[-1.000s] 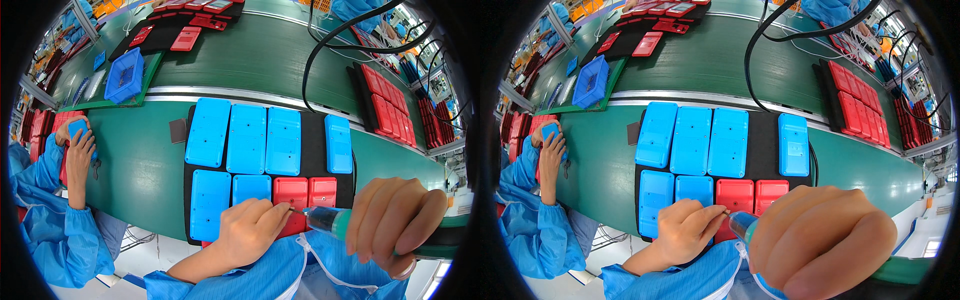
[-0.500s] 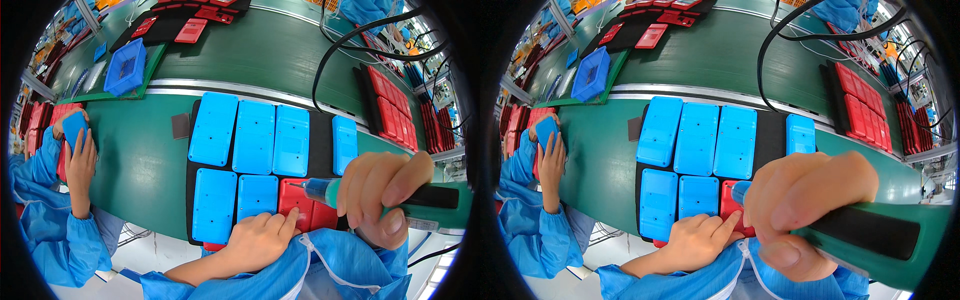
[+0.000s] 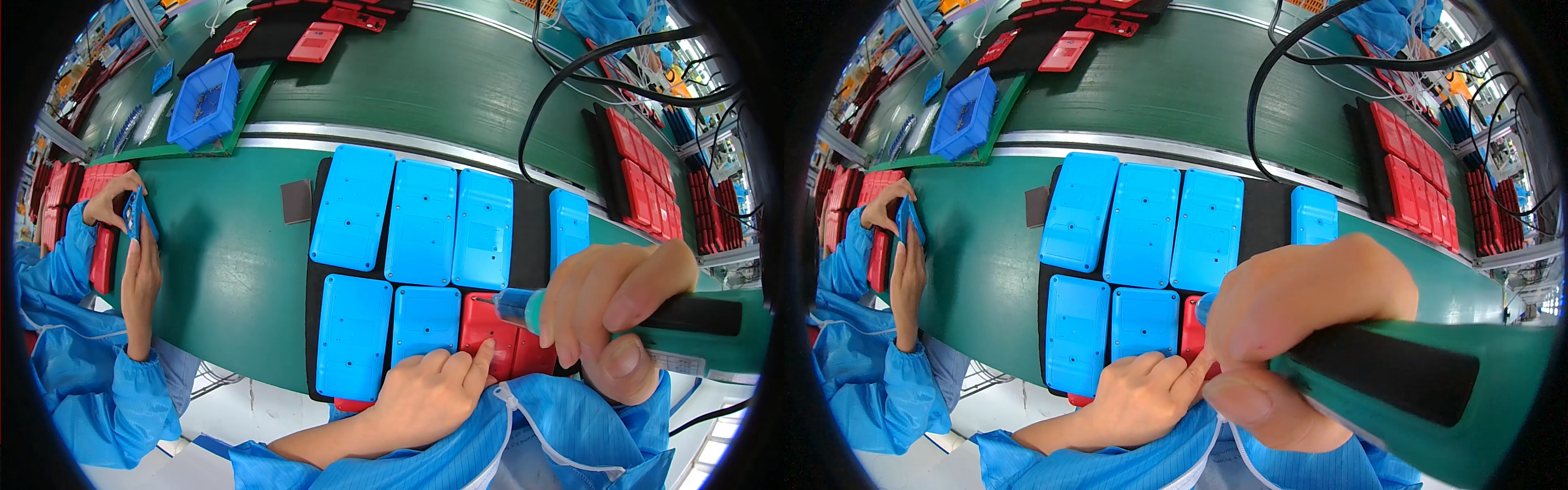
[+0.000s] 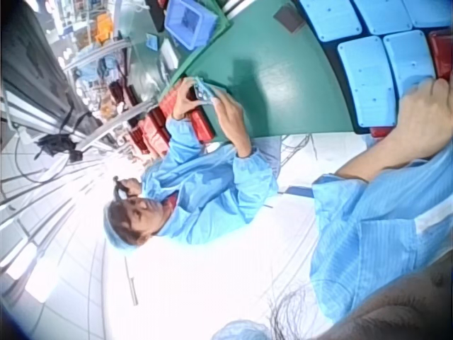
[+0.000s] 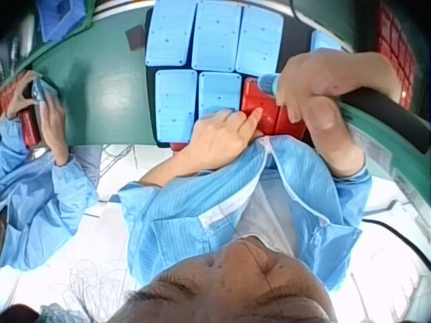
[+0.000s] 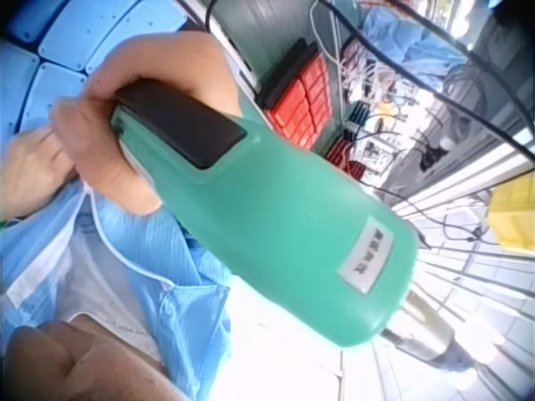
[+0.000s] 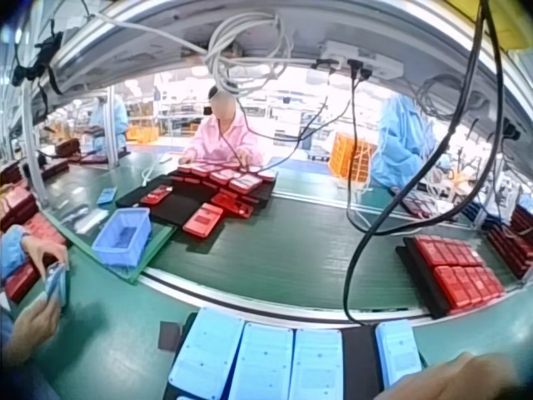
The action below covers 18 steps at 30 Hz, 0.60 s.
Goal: The person secures plastic housings for electronic devices by driving screws into them with an electric screwdriver on an assembly line.
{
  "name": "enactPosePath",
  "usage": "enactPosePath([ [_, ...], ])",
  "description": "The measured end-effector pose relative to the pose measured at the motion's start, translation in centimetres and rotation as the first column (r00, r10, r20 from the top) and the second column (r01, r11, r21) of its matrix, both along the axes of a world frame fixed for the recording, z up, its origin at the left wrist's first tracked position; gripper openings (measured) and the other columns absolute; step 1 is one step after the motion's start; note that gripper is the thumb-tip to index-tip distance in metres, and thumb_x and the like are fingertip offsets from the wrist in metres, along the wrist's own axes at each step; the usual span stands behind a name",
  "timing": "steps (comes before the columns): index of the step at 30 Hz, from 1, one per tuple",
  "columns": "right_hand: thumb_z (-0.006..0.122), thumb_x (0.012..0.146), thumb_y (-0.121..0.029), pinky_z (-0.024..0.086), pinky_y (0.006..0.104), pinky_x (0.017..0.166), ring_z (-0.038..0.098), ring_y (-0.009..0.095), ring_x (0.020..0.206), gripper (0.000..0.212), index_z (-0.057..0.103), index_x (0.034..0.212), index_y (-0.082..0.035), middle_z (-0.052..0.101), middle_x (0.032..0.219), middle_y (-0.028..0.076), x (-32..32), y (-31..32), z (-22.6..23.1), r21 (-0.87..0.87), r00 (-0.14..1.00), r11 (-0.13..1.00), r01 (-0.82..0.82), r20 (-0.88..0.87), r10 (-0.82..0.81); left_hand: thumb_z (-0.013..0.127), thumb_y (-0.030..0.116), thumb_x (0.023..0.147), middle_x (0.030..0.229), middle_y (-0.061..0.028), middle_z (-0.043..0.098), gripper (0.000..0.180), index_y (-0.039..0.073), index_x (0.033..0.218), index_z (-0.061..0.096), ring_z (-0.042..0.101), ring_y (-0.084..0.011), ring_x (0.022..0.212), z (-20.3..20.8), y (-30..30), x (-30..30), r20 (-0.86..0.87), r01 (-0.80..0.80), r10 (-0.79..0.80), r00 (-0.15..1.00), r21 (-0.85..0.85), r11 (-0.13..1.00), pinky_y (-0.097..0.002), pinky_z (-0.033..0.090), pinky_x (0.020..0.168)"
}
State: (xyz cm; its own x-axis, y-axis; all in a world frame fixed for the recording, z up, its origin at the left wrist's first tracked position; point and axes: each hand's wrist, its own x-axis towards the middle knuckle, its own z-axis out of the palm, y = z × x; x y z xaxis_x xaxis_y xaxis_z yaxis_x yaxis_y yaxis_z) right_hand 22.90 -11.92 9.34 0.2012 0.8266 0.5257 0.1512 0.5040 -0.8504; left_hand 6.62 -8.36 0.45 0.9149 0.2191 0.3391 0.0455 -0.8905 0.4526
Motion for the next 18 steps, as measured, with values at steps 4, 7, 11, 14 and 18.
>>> enactPosePath([
  [4, 0.066, 0.077, -0.019, 0.045, 0.0273, 0.044, 0.051, 0.012, 0.044, 0.029, 0.041, 0.086, -0.007, 0.05, 0.055, 0.001, 0.2, 0.2, 0.4, -0.053, 0.991, 0.995, -0.079, 0.101, 0.084, 0.059, 0.024, 0.075, 0.056, 0.0011, 0.041, 0.034, 0.0, 0.1, 0.062, 0.045, -0.0105, 0.052, 0.1, 0.0, 0.0, -0.004, 0.013, -0.013, 1.0, -0.002, 1.0, -0.0213, 0.037, 0.039],
  [7, 0.064, 0.077, -0.014, 0.046, 0.0284, 0.045, 0.051, 0.013, 0.046, 0.026, 0.041, 0.085, -0.006, 0.051, 0.057, 0.003, -0.3, 0.8, 0.6, -0.088, 0.993, 0.992, -0.095, 0.068, 0.101, 0.057, 0.022, 0.075, 0.056, 0.0011, 0.041, 0.034, 0.0, 0.101, 0.061, 0.045, -0.0107, 0.052, -0.1, -0.3, 0.1, 0.012, 0.013, -0.013, 1.0, -0.021, 1.0, -0.0208, 0.036, 0.04],
  [11, 0.059, 0.078, -0.007, 0.045, 0.0287, 0.045, 0.047, 0.013, 0.044, 0.022, 0.038, 0.084, -0.005, 0.049, 0.057, 0.005, -0.1, 0.6, 1.2, -0.197, 0.966, 0.979, -0.051, 0.238, 0.098, 0.055, 0.015, 0.069, 0.056, 0.001, 0.042, 0.036, -0.001, 0.101, 0.061, 0.045, -0.0113, 0.052, -0.6, -1.2, 0.4, 0.05, 0.087, -0.082, 0.995, -0.097, 0.992, -0.0202, 0.034, 0.04],
  [14, 0.055, 0.079, -0.003, 0.044, 0.0284, 0.044, 0.045, 0.012, 0.042, 0.02, 0.036, 0.083, -0.005, 0.047, 0.055, 0.006, -0.7, 1.3, 1.1, -0.23, 0.947, 0.971, 0.057, 0.32, 0.021, 0.055, 0.013, 0.066, 0.055, 0.001, 0.044, 0.038, -0.002, 0.101, 0.061, 0.045, -0.0111, 0.052, -0.3, -1.1, 0.4, -0.022, 0.07, -0.07, 0.997, -0.009, 0.998, -0.0204, 0.034, 0.04],
  [18, 0.053, 0.078, 0.0, 0.042, 0.0266, 0.04, 0.044, 0.011, 0.04, 0.019, 0.035, 0.082, -0.006, 0.046, 0.054, 0.006, -0.2, 2.5, 0.4, -0.238, 0.95, 0.97, 0.048, 0.31, 0.029, 0.054, 0.012, 0.067, 0.055, 0.0014, 0.045, 0.038, -0.003, 0.101, 0.061, 0.046, -0.0112, 0.052, -0.4, -1.2, 0.6, 0.007, 0.054, -0.055, 0.998, 0.082, 0.995, -0.02, 0.035, 0.04],
])
